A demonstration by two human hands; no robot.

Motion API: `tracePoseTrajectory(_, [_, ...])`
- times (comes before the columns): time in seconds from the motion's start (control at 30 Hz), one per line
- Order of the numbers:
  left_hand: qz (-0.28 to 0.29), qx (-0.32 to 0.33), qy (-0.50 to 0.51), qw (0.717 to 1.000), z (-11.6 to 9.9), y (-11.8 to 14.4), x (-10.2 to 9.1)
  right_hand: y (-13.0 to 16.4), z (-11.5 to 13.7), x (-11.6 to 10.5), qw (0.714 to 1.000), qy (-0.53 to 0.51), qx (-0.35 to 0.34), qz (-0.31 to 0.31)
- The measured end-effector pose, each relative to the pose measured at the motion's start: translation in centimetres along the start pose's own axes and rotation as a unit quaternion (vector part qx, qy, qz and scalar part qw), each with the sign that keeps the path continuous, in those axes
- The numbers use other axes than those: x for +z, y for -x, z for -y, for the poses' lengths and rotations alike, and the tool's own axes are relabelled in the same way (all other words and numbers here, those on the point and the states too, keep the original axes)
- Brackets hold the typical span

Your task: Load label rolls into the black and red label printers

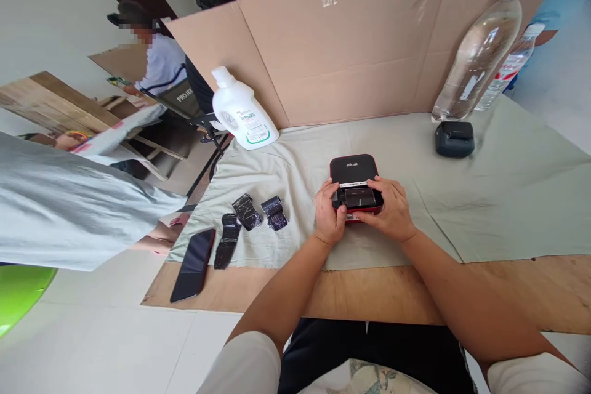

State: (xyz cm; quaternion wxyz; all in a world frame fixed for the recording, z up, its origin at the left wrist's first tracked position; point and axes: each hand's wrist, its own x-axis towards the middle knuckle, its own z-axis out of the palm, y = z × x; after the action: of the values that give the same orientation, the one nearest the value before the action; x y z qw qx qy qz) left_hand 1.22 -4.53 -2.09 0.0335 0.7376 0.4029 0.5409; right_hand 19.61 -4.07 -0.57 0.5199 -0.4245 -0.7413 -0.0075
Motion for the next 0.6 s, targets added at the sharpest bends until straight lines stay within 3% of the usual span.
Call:
tracePoseTrajectory(0.17, [-0.016, -0.099, 0.058, 0.993, 0.7, 1.0, 0.5, 0.6, -0.9, 0.1, 0.993, -0.116, 0.027, -0.006])
tracePoseTrajectory(0.3, [0.055, -0.184, 0.166, 0.967, 0.9, 1.2, 0.4, 1.3, -2.6, 1.2, 0.962, -0.151, 0.220, -0.051])
tracePoseTrajectory(0.4, [0.093, -0.226, 0.224, 0.943, 0.4, 0.8, -0.1, 1.6, -3.4, 1.9, 0.941, -0.110, 0.320, 0.019])
tracePoseTrajectory(0.5, [0.105, -0.282, 0.259, 0.918, -0.2, 0.3, -0.7, 1.7, -3.4, 2.2, 0.932, -0.109, 0.338, 0.073])
tracePoseTrajectory(0.6, [0.106, -0.309, 0.287, 0.901, -0.8, -0.2, -1.3, 1.9, -3.1, 2.3, 0.925, -0.149, 0.344, 0.064])
